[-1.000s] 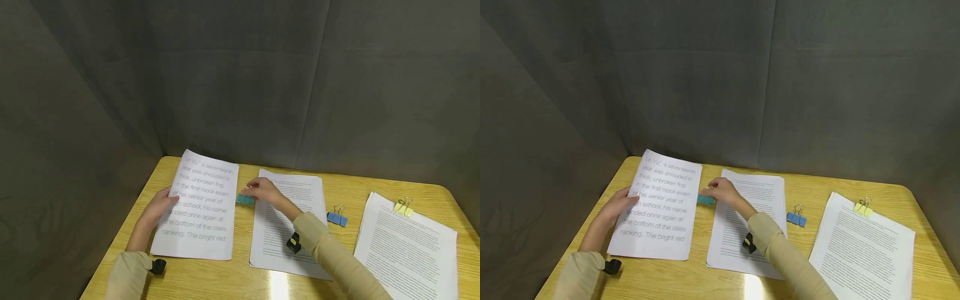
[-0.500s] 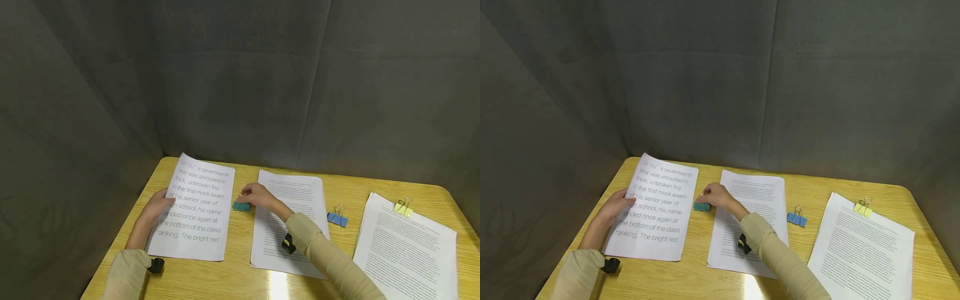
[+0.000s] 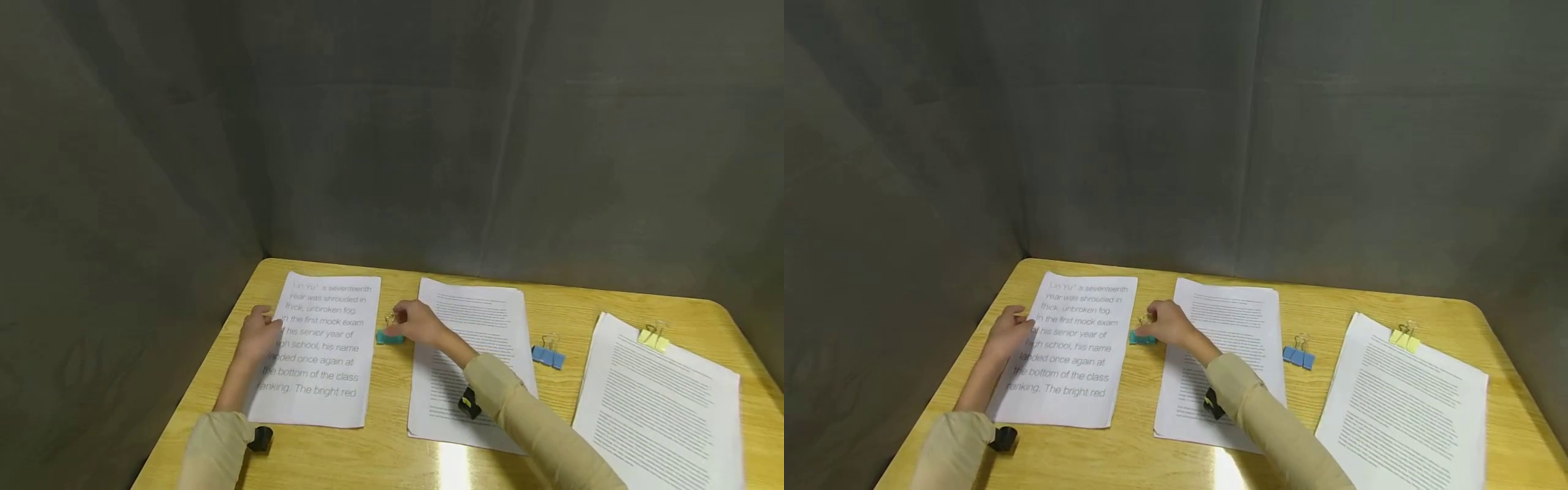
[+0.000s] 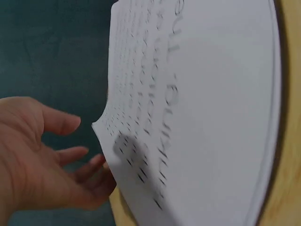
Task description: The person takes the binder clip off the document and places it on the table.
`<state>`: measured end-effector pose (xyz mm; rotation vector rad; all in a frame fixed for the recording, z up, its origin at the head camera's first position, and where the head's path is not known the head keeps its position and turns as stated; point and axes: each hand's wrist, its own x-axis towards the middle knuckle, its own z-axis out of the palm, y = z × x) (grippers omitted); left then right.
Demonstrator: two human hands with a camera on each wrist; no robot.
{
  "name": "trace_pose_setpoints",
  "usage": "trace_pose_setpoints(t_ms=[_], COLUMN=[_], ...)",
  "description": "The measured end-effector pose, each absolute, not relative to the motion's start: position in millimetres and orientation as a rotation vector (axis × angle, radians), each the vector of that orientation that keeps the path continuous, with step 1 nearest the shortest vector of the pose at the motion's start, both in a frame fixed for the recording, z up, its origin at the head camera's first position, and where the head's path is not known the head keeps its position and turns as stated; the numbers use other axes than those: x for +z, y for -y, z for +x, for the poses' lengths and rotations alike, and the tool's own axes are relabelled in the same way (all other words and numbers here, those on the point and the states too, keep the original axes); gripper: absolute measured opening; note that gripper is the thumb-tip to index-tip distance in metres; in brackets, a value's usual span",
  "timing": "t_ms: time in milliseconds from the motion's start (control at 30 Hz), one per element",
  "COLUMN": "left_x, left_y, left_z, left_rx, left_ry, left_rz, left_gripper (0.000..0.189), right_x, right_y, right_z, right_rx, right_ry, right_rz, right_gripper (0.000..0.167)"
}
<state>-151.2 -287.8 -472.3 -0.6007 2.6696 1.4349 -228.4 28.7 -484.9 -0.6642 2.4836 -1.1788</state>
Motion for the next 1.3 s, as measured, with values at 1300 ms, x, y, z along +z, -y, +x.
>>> trace_pose_setpoints(t_ms=[1300], left_x=[-460], left_y=[33], left_z=[-166], left_rx=[1.573], left_ry=[-2.709], left_rz=[0.362], left_gripper=[0.030], right_x=[-463], right_y=[-274], right_z=[-181], right_rx=[-1.804], right_ry=[-2.733], right_rz=[0.095], right_gripper=[0.046])
